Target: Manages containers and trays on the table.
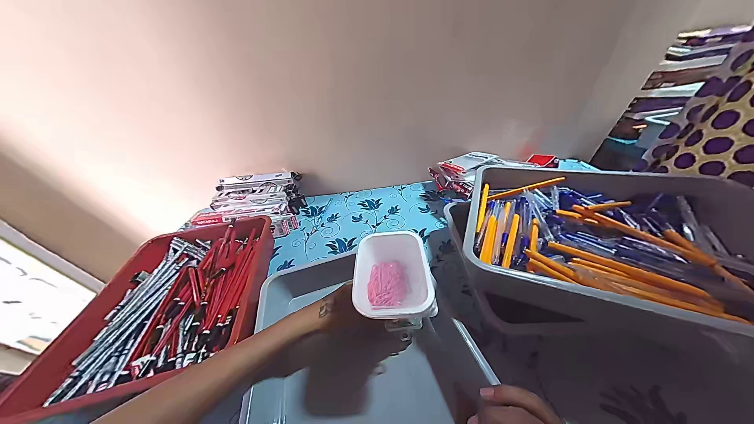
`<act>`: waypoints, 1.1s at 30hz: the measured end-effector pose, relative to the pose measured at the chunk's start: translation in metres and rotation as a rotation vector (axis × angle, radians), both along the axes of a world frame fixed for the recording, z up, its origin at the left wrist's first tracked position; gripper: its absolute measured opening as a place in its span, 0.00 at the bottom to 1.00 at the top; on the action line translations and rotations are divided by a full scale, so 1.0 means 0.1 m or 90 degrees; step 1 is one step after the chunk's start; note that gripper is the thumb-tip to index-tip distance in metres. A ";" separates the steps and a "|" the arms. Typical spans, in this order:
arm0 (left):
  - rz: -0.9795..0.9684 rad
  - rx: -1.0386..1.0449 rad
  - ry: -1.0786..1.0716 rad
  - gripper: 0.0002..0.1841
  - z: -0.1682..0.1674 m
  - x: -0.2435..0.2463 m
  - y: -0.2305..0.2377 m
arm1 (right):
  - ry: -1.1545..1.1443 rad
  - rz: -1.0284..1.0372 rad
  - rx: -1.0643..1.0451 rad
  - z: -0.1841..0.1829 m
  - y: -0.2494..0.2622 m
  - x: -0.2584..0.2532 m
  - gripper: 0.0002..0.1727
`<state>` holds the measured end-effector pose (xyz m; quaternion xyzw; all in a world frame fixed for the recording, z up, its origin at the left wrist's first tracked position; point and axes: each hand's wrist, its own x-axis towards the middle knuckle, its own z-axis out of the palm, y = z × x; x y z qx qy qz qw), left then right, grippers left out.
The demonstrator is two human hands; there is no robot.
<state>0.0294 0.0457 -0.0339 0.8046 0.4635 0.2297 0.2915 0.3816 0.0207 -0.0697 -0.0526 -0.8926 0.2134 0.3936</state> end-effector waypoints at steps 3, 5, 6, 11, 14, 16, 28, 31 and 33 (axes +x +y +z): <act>0.018 0.002 0.014 0.20 0.03 0.02 -0.03 | -0.005 0.002 -0.003 0.01 0.01 0.00 0.31; 0.076 -0.016 0.033 0.22 0.11 0.00 -0.12 | -0.004 0.004 -0.005 0.02 0.02 0.00 0.28; 0.121 -0.035 0.060 0.22 0.20 0.02 -0.20 | 0.000 0.007 0.000 0.02 0.02 0.00 0.26; 0.269 0.181 0.088 0.15 0.51 0.01 -0.77 | 0.005 -0.004 0.030 0.02 0.02 -0.03 0.27; 0.402 0.368 0.066 0.15 0.45 0.00 -1.22 | -0.008 -0.018 0.028 0.03 0.03 -0.07 0.27; 0.482 0.417 0.060 0.16 0.35 0.07 -1.53 | -0.005 -0.032 0.034 0.04 0.05 -0.10 0.28; 0.480 0.500 0.184 0.23 -0.44 0.44 -1.81 | 0.020 -0.162 0.029 0.07 0.22 -0.38 0.28; 0.498 0.490 0.207 0.15 -0.42 0.41 -1.64 | -0.004 -0.217 0.032 0.10 0.23 -0.42 0.30; 0.528 0.480 0.199 0.13 -0.41 0.40 -1.54 | -0.035 -0.278 0.036 0.12 0.17 -0.44 0.31</act>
